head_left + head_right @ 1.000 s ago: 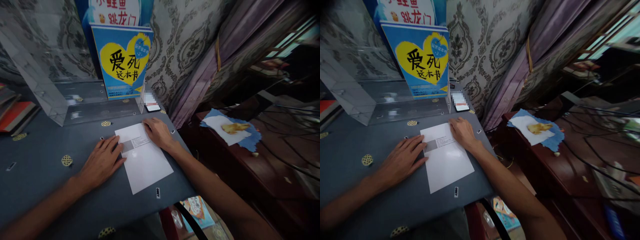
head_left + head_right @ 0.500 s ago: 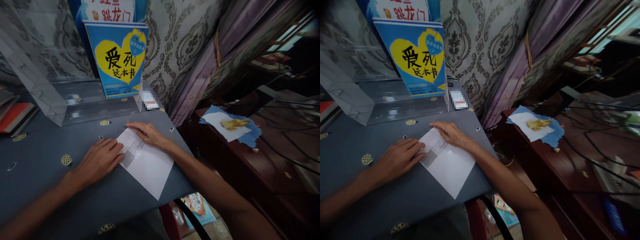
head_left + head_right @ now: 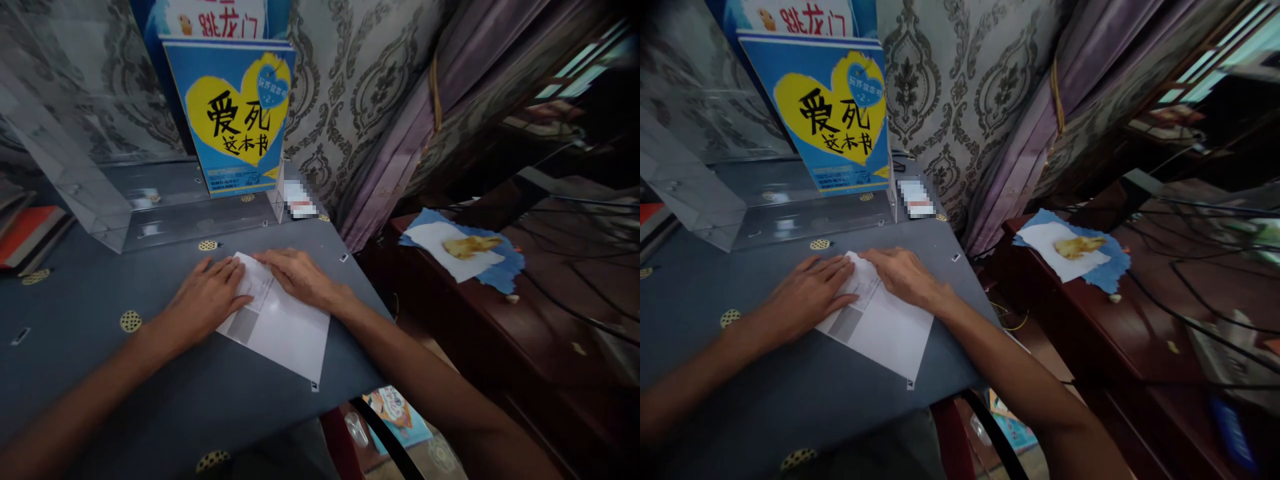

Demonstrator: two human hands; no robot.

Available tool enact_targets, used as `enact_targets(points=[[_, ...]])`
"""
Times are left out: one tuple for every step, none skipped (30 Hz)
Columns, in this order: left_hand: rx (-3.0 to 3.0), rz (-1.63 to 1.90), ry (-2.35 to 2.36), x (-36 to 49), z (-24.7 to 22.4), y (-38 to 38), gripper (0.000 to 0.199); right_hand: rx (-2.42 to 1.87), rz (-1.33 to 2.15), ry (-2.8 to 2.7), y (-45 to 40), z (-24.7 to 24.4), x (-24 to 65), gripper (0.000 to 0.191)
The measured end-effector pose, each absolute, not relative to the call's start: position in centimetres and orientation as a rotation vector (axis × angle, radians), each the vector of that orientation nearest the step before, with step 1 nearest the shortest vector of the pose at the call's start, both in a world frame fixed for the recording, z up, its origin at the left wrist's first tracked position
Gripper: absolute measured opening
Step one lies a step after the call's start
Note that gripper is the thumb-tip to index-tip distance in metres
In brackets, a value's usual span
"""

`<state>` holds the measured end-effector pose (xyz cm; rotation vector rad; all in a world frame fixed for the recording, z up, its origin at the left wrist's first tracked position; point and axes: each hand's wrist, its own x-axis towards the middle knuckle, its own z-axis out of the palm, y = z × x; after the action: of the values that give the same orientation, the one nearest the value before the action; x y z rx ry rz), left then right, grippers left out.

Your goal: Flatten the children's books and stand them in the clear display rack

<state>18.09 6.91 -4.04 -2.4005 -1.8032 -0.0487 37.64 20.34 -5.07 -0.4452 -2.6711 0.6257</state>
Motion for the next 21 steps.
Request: enact_targets(points=[[-2.338,-0.015,-1.824,18.5,-3.7,6.5,0.057,-0.428,0.592,-2.702,20.1,-5.0,37.5,0.037],[-2.282,0.022,-1.845,18.8,-3.4,6.1,0.056,-0.406,0.56,-2.734,19.9,-4.9,37.4,0.034],[-2.238,0.059,-1.862,19.2,-3.1,5.8,0.056,-0.385,0.53,-2.764,19.8,-4.8,37.4,0.032],[-2.207,0.099,-1.872,19.5,-2.9,5.5,0.056,-0.368,0.505,-2.787,19.8,-4.7,37.3,0.03],[-2.187,0.136,-1.875,19.8,-2.7,5.2,0.056,-0.358,0.487,-2.803,19.9,-4.6,37.3,0.029],[-2.176,0.165,-1.875,20.0,-2.5,5.1,0.055,-0.358,0.481,-2.81,20.1,-4.5,37.4,0.028],[-2.17,0.182,-1.875,20.1,-2.4,5.0,0.056,-0.363,0.49,-2.812,20.3,-4.3,37.5,0.028],[-2.168,0.187,-1.878,20.2,-2.2,4.9,0.056,-0.374,0.51,-2.81,20.6,-4.1,37.7,0.028],[-2.168,0.181,-1.888,20.2,-2.1,4.9,0.057,-0.395,0.544,-2.806,20.9,-3.8,38.0,0.028],[-2.172,0.169,-1.9,20.2,-2.0,4.9,0.058,-0.417,0.592,-2.805,21.1,-3.5,38.3,0.029],[-2.178,0.161,-1.909,20.2,-1.9,5.0,0.059,-0.441,0.652,-2.802,21.4,-3.1,38.6,0.029],[-2.18,0.166,-1.916,20.3,-1.8,5.0,0.059,-0.468,0.716,-2.796,21.6,-2.7,38.9,0.029],[-2.18,0.18,-1.924,20.3,-1.8,5.0,0.058,-0.496,0.779,-2.789,21.8,-2.3,39.2,0.029],[-2.179,0.191,-1.937,20.4,-1.7,5.1,0.056,-0.523,0.836,-2.788,22.0,-1.9,39.5,0.028],[-2.177,0.19,-1.954,20.4,-1.7,5.1,0.054,-0.546,0.885,-2.793,22.2,-1.5,39.9,0.027],[-2.179,0.172,-1.973,20.5,-1.6,5.1,0.053,-0.57,0.921,-2.8,22.4,-1.2,40.2,0.026],[-2.181,0.141,-1.992,20.6,-1.6,5.1,0.053,-0.592,0.95,-2.808,22.7,-1.0,40.5,0.025],[-2.186,0.11,-2.009,20.7,-1.7,5.0,0.054,-0.61,0.972,-2.818,23.0,-0.8,40.8,0.025],[-2.191,0.095,-2.019,20.8,-1.7,5.0,0.056,-0.626,0.991,-2.825,23.3,-0.7,41.0,0.025],[-2.191,0.102,-2.027,20.9,-1.7,5.0,0.057,-0.641,1.01,-2.827,23.6,-0.6,41.3,0.025],[-2.188,0.126,-2.037,21.0,-1.6,5.0,0.058,-0.656,1.033,-2.825,23.9,-0.6,41.5,0.025]])
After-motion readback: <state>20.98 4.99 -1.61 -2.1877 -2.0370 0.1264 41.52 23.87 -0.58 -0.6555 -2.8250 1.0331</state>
